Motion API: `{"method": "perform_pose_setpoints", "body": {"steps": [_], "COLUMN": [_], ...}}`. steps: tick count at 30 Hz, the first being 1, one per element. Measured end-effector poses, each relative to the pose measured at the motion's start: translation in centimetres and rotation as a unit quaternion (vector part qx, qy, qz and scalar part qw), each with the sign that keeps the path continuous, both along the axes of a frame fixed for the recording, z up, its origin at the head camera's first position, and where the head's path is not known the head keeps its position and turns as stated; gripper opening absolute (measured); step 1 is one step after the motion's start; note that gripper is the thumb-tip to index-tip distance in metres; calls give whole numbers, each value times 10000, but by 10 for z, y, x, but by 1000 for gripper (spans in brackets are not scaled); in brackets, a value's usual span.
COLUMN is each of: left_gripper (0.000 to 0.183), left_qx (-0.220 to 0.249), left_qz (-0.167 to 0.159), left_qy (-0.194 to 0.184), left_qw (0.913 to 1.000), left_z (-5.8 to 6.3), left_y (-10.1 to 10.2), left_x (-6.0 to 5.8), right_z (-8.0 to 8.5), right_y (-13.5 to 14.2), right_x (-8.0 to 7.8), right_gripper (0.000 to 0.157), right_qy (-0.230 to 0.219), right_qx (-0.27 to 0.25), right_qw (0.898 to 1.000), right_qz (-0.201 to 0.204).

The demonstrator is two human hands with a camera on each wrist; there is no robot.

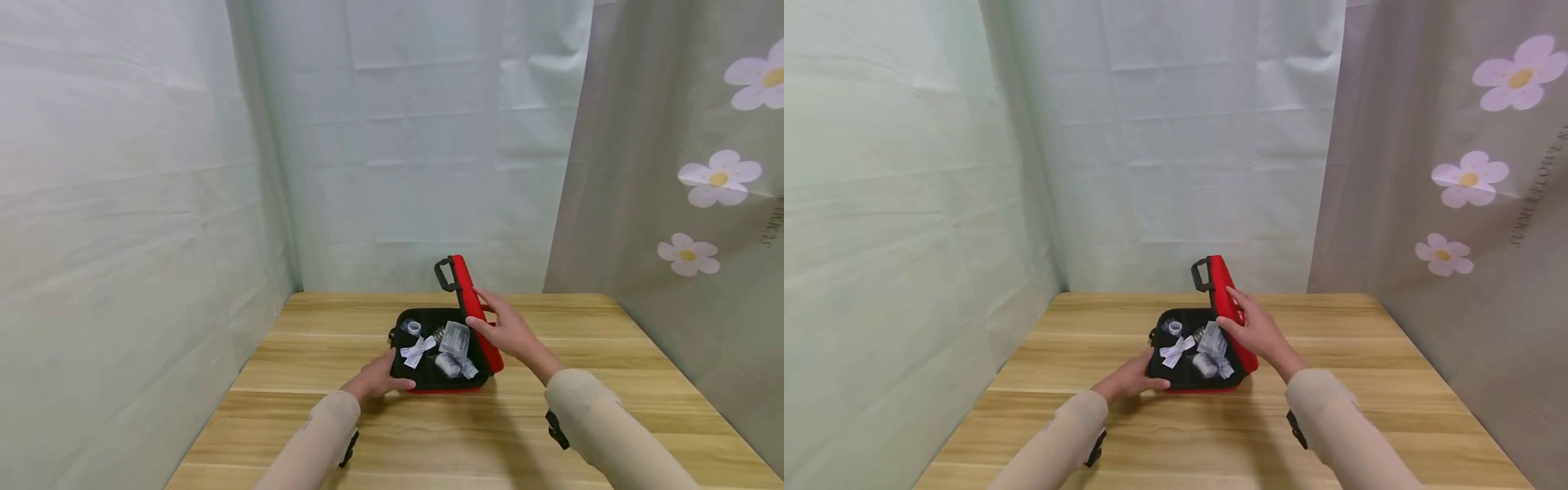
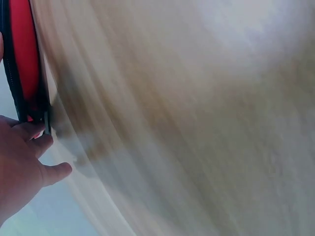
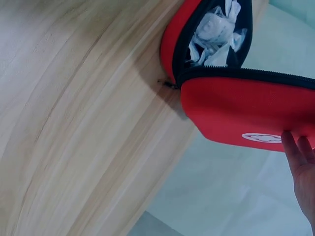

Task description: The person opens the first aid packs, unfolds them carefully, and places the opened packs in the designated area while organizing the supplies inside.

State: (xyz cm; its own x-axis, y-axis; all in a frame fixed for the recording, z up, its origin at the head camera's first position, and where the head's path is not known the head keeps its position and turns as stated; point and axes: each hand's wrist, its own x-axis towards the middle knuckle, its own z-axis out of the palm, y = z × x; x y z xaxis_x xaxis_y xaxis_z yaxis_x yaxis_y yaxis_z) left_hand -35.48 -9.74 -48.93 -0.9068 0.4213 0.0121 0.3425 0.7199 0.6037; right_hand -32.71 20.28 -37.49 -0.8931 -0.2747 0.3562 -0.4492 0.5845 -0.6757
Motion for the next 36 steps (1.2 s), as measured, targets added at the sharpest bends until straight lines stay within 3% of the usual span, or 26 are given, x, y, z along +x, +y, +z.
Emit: {"method": "perform_pose_setpoints", "body": {"steps": [5,19,28,36], "left_gripper": [84,89,89,93], "left_qx": [56,-90,-136,-429], "left_qz": [15,161,102,222], "left_qy": [-140,-359,-314,-256], "left_qw": [9999,9992,9994,9985], "left_z": [9,10,9,5], "left_y": [1,-3,-16,-20], "left_x": [6,5,4,2], "right_z": [4,8,-9,-34], "right_y": [9,60,95,134], "right_x": [1,8,19,23], "right_gripper": [72,69,66,65], "right_qy": [64,-213,-237,-322], "right_qx": [-7,-26,131,162], "right_qw": [10000,9992,9974,9978], "right_qz": [-43,-335,-666,-556]}}
